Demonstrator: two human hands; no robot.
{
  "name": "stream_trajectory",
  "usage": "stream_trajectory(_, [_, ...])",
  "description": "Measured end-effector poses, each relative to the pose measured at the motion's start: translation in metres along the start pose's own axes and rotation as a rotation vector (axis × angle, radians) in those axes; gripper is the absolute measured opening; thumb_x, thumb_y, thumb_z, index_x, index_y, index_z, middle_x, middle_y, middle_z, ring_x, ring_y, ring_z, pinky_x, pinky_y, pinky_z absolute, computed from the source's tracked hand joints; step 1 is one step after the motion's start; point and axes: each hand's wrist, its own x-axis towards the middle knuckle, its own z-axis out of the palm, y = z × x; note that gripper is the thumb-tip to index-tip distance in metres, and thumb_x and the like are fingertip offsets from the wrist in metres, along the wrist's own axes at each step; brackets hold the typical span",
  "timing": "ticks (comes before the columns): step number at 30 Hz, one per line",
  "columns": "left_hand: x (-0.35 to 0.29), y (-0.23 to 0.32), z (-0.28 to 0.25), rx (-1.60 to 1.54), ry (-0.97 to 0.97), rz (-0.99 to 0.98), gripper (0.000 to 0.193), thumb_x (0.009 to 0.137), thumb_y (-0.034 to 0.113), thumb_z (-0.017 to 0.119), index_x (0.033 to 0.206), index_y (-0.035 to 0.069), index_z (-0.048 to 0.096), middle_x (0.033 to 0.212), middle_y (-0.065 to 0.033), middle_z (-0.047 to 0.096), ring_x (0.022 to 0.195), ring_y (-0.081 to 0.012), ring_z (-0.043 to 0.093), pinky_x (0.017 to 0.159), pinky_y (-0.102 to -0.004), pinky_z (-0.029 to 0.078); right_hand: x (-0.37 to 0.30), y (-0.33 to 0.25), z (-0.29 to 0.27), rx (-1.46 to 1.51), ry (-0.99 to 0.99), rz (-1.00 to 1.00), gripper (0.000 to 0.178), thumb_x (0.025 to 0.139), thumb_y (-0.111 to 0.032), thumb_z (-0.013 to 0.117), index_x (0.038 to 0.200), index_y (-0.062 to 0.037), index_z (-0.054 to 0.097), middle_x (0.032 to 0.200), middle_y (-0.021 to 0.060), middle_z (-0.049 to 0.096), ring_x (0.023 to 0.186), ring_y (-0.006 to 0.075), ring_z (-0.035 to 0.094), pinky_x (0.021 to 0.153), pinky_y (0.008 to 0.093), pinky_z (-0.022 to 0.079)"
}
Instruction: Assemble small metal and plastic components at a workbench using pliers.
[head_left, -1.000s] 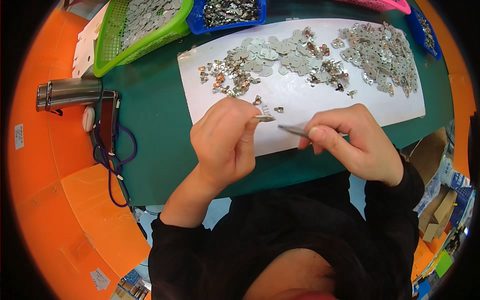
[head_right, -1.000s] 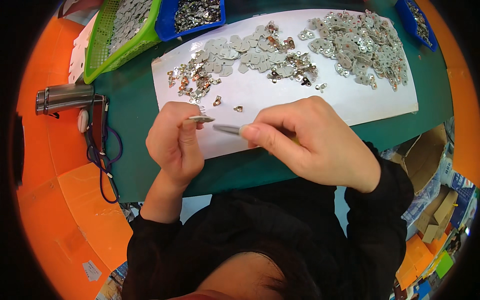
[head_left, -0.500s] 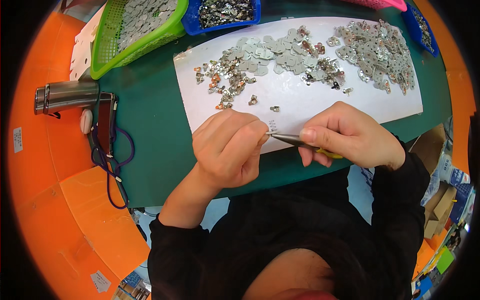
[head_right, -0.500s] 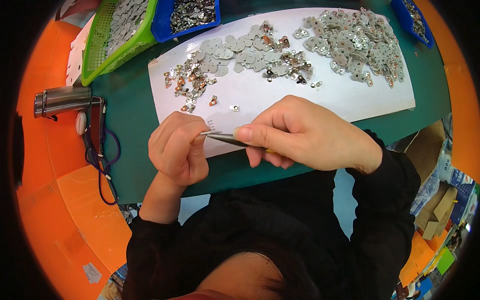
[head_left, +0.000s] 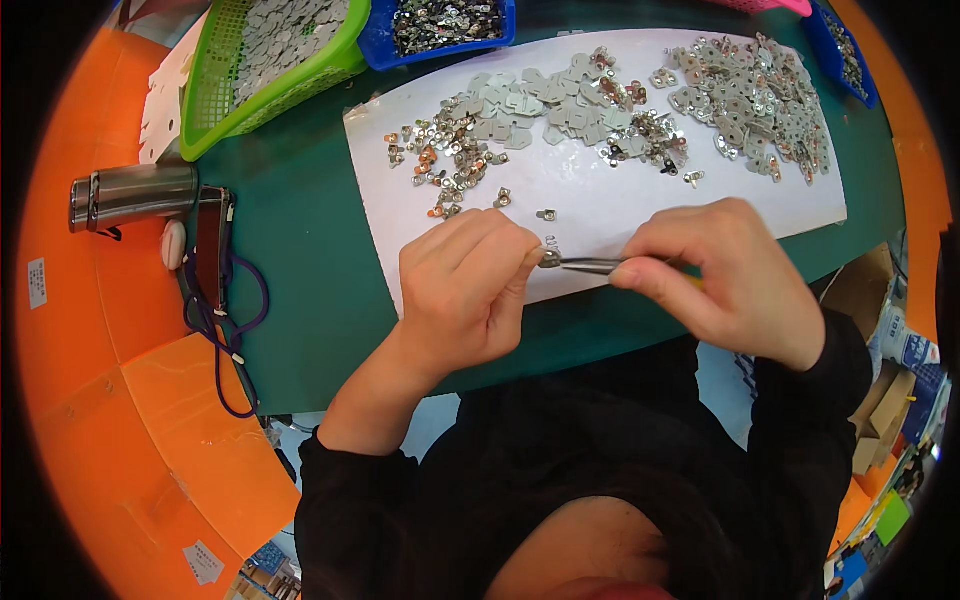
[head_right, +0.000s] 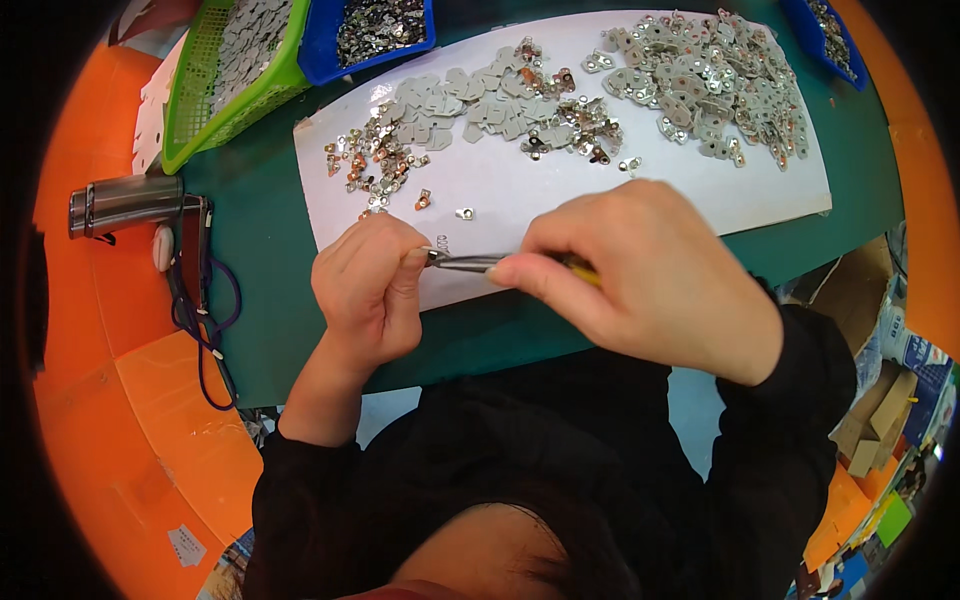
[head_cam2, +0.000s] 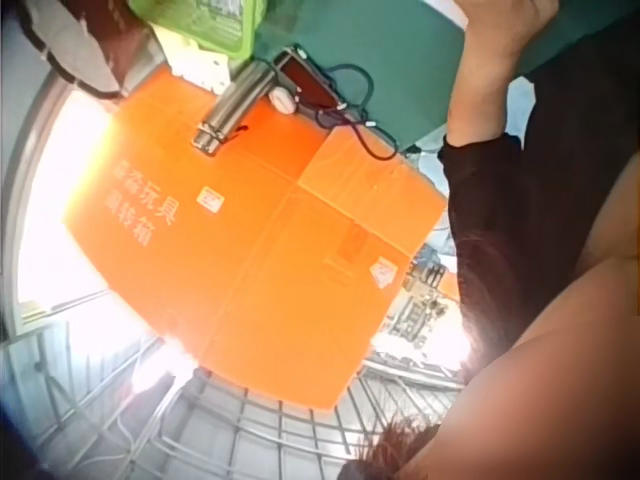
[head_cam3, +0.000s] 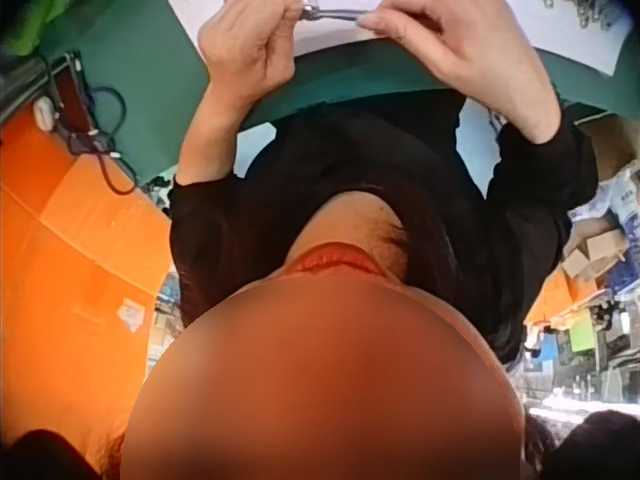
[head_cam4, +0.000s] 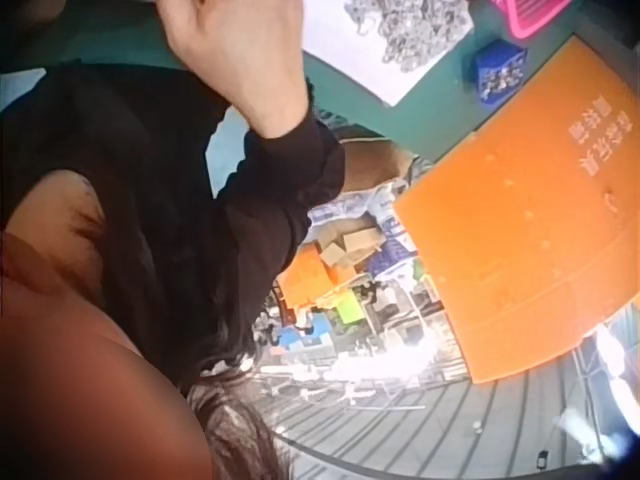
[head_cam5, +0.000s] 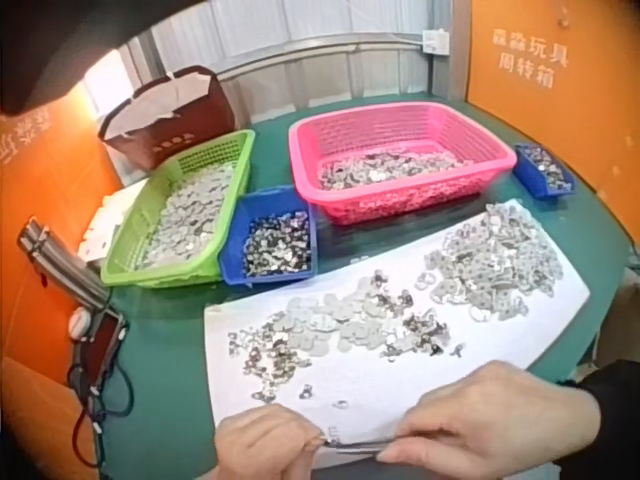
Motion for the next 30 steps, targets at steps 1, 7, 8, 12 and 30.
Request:
stream_trajectory(1, [0.0,-0.001,-0.001,-0.008,-0.04,-0.017,0.009,0.083,-0.003,0.062,0.076,-0.001,0.056,0.067,-0.0102,0.056,0.056,-0.0258,0.054,0.051,-0.0313,0.041,0.001,-0.001,-0.004,0.002,-0.001,0.001,0.027,0.088,-0.028,0.069,0.076,-0.0039,0.07,0.06,0.0127,0.059,0.055,0.0323,0.058,0.051,0.0389,0.042])
stream_trajectory(7, [0.002,0.001,0.001,-0.04,-0.095,-0.013,0.011,0.075,0.0,0.066,0.077,0.006,0.056,0.065,-0.0061,0.052,0.054,-0.0242,0.051,0.048,-0.0326,0.039,0.006,-0.008,-0.019,-0.408,-0.065,-0.146,0.019,0.081,-0.022,0.074,0.079,-0.0049,0.066,0.069,0.0093,0.059,0.065,0.0308,0.06,0.055,0.0395,0.043])
stream_trajectory(8, [0.002,0.001,0.002,-0.044,-0.097,-0.012,0.011,0.075,0.0,0.066,0.077,0.006,0.056,0.065,-0.0061,0.052,0.054,-0.0242,0.051,0.048,-0.0326,0.039,0.008,-0.01,-0.021,-0.408,-0.065,-0.142,0.019,0.081,-0.022,0.074,0.079,-0.0049,0.066,0.069,0.0093,0.059,0.065,0.0308,0.06,0.055,0.0395,0.043])
stream_trajectory(12, [0.001,0.001,0.002,-0.049,-0.107,-0.02,0.013,0.072,0.0,0.066,0.077,0.007,0.056,0.065,-0.0055,0.051,0.054,-0.0239,0.05,0.048,-0.0326,0.039,0.013,-0.013,-0.024,-0.495,-0.106,-0.193,0.021,0.079,-0.024,0.074,0.077,-0.0063,0.065,0.067,0.0077,0.056,0.065,0.0303,0.059,0.054,0.0411,0.042])
stream_trajectory(30, [0.001,0.005,0.002,-0.093,-0.144,-0.054,0.014,0.071,-0.004,0.065,0.078,0.005,0.056,0.067,-0.0077,0.052,0.056,-0.0268,0.052,0.049,-0.034,0.041,0.016,-0.009,-0.025,-0.576,-0.171,-0.291,0.02,0.082,-0.025,0.071,0.078,-0.0083,0.061,0.066,0.0067,0.055,0.065,0.0288,0.058,0.054,0.041,0.042])
